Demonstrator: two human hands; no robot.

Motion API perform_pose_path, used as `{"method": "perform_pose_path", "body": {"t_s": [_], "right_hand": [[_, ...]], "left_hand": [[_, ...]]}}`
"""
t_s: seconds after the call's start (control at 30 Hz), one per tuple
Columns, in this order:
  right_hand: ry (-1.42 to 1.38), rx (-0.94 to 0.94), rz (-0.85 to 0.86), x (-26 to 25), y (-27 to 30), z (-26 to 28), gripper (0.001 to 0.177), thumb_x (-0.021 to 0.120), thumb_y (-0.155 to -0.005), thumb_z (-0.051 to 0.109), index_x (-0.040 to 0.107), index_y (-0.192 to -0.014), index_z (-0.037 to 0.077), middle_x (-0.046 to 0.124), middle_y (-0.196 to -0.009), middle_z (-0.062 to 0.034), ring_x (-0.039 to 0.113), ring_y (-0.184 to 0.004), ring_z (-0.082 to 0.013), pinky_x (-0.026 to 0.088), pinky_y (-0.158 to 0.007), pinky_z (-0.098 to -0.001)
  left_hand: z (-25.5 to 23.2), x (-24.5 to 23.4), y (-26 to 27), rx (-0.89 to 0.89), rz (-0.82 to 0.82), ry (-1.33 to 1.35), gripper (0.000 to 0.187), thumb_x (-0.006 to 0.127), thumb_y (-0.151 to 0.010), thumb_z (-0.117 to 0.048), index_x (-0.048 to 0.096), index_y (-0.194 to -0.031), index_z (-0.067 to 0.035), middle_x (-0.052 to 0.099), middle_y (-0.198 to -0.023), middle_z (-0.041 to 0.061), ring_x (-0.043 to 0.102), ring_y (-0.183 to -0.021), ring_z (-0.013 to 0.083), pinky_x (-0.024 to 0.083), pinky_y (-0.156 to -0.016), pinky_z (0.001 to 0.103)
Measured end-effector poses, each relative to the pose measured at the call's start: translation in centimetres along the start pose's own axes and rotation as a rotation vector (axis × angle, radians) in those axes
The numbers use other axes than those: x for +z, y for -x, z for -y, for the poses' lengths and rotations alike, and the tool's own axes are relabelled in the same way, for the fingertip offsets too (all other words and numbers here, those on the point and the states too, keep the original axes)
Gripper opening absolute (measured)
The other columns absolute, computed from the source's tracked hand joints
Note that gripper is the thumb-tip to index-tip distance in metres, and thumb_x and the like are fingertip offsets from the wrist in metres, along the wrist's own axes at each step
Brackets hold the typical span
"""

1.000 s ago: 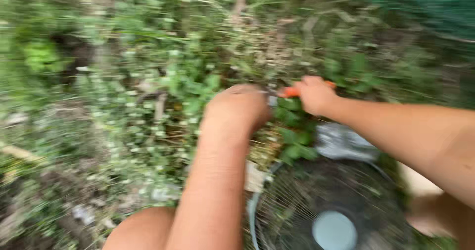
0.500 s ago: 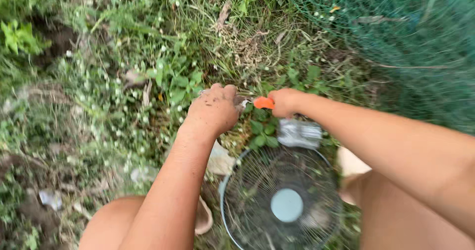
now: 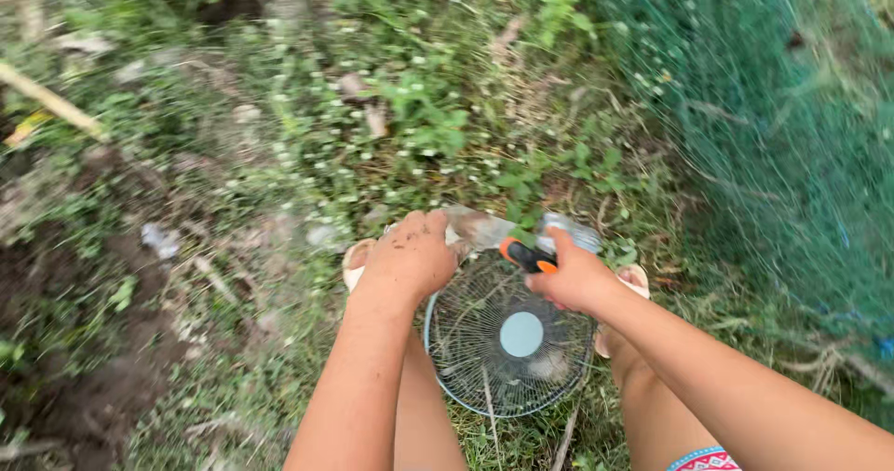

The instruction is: The person picks up a trowel and clears weeds from the ground, digging the soil with the trowel and pulling grass out by hand.

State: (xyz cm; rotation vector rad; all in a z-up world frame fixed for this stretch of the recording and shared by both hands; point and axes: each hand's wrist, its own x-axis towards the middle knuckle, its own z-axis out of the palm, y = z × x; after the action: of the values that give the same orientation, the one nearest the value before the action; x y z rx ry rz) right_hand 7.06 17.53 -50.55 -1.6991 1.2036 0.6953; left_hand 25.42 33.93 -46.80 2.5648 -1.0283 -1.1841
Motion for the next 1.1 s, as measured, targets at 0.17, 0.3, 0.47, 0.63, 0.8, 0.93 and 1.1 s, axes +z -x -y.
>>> {"method": "perform_pose_path", "body": {"t_s": [0.17, 0.3, 0.47, 0.63, 0.8, 0.93, 1.1], "right_hand": [[0.011, -0.017, -0.094, 2.2, 4.1, 7.9, 0.107, 0.082, -0.077, 0.008, 0.017, -0.161, 0.022, 0.066, -0.073, -0.0087, 0.059, -0.051, -0.018, 0.047, -0.047, -0.0349], [-0.3, 0.008, -0.035, 3.5, 9.1, 15.8, 0.096, 0.074, -0.085, 0.005, 0.024, -0.162, 0.031, 0.061, -0.07, -0.0066, 0.052, -0.055, -0.0166, 0.041, -0.047, -0.035], [-0.559, -0.096, 0.095, 4.3, 14.1, 25.0, 0.074, 0.064, -0.089, 0.006, 0.048, -0.155, 0.034, 0.054, -0.068, -0.005, 0.051, -0.055, -0.0152, 0.045, -0.049, -0.032], [-0.62, -0.176, 0.229, 2.7, 16.3, 31.7, 0.067, 0.062, -0.089, 0.006, 0.054, -0.151, 0.03, 0.068, -0.09, -0.0059, 0.057, -0.065, -0.0114, 0.049, -0.053, -0.0296], [-0.531, -0.162, 0.124, 1.6, 15.4, 35.0, 0.074, 0.066, -0.087, 0.003, 0.045, -0.153, 0.03, 0.071, -0.089, -0.008, 0.052, -0.061, -0.0116, 0.044, -0.05, -0.0299], [-0.414, -0.176, 0.065, 1.8, 14.5, 39.0, 0.074, 0.07, -0.088, 0.004, 0.043, -0.153, 0.027, 0.066, -0.082, -0.0065, 0.051, -0.06, -0.0125, 0.041, -0.047, -0.0302], [-0.392, -0.219, 0.183, 3.4, 13.5, 46.8, 0.061, 0.067, -0.088, 0.006, 0.058, -0.145, 0.026, 0.059, -0.074, -0.0026, 0.05, -0.055, -0.0112, 0.04, -0.045, -0.0285]], "left_hand": [[7.5, -7.1, 3.6, -0.102, -0.124, 0.12, 0.055, 0.065, -0.092, -0.045, 0.054, -0.137, -0.016, 0.059, -0.136, 0.016, 0.055, -0.128, 0.0351, 0.046, -0.105, 0.047], [11.6, -12.7, 6.6, -0.088, -0.135, 0.104, 0.046, 0.065, -0.094, -0.04, 0.059, -0.131, -0.014, 0.06, -0.136, 0.014, 0.057, -0.127, 0.0356, 0.047, -0.104, 0.047], [15.2, -18.5, 11.4, -0.092, -0.124, 0.162, 0.054, 0.07, -0.088, -0.043, 0.058, -0.131, -0.013, 0.062, -0.132, 0.017, 0.058, -0.126, 0.0354, 0.047, -0.105, 0.045], [19.3, -20.1, 15.6, -0.137, -0.326, 0.276, 0.047, 0.068, -0.09, -0.037, 0.062, -0.131, -0.015, 0.062, -0.135, 0.016, 0.055, -0.128, 0.0352, 0.043, -0.106, 0.046], [22.3, -22.2, 19.1, -0.193, -0.355, 0.257, 0.045, 0.068, -0.09, -0.036, 0.063, -0.128, -0.011, 0.064, -0.134, 0.015, 0.056, -0.129, 0.0343, 0.044, -0.106, 0.045], [23.8, -26.7, 20.0, -0.238, -0.436, 0.291, 0.044, 0.069, -0.088, -0.032, 0.064, -0.127, -0.012, 0.064, -0.131, 0.015, 0.057, -0.126, 0.0347, 0.045, -0.105, 0.045], [26.7, -34.4, 17.7, -0.245, -0.416, 0.254, 0.045, 0.069, -0.091, -0.035, 0.062, -0.129, -0.011, 0.067, -0.126, 0.016, 0.059, -0.122, 0.0365, 0.048, -0.102, 0.046]]}}
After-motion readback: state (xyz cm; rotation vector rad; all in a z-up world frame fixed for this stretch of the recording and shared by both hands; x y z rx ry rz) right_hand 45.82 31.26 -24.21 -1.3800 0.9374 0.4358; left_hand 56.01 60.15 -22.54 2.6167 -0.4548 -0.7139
